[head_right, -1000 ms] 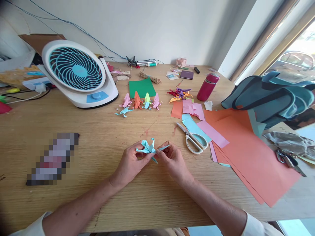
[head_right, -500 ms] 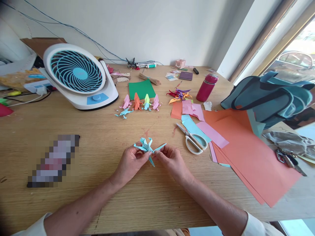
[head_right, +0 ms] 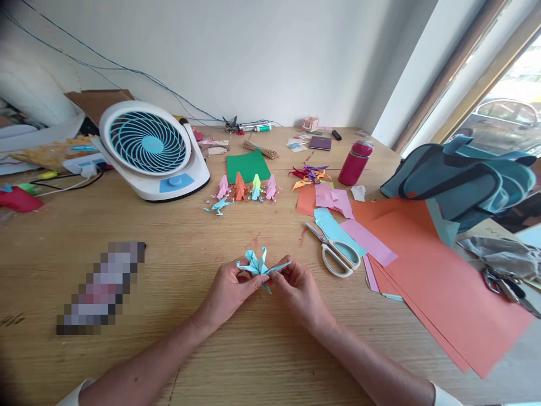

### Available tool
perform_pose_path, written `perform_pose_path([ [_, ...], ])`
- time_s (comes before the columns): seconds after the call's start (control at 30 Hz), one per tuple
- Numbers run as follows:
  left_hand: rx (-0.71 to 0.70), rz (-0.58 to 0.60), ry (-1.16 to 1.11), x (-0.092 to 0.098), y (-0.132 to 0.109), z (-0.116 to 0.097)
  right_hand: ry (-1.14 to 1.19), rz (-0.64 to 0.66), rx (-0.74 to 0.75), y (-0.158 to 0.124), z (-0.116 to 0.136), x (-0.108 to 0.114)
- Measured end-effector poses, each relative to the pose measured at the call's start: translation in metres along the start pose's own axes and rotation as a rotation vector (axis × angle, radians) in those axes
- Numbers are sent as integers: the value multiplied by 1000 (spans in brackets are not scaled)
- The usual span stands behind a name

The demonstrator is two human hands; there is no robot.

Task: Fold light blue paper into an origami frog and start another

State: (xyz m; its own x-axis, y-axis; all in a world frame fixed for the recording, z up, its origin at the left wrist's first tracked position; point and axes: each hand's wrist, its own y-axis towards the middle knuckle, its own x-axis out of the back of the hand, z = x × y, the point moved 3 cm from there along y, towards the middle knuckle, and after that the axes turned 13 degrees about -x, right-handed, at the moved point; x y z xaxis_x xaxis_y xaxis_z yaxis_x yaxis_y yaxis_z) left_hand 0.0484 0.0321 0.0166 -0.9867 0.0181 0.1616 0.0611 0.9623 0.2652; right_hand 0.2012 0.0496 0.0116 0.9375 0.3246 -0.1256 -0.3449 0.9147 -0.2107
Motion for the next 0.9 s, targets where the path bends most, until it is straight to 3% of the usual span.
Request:
perform_pose_path([
  [0.2, 10, -14, -2, 0, 0, -2, -13, -8, 22, -2, 2, -2],
  [0.6, -25, -6, -58, -2, 1, -4, 128, 28, -141, 1, -5, -1],
  [0.9, -63, -15, 54, -1, 1, -1, 39, 40, -78, 1, 0, -5],
])
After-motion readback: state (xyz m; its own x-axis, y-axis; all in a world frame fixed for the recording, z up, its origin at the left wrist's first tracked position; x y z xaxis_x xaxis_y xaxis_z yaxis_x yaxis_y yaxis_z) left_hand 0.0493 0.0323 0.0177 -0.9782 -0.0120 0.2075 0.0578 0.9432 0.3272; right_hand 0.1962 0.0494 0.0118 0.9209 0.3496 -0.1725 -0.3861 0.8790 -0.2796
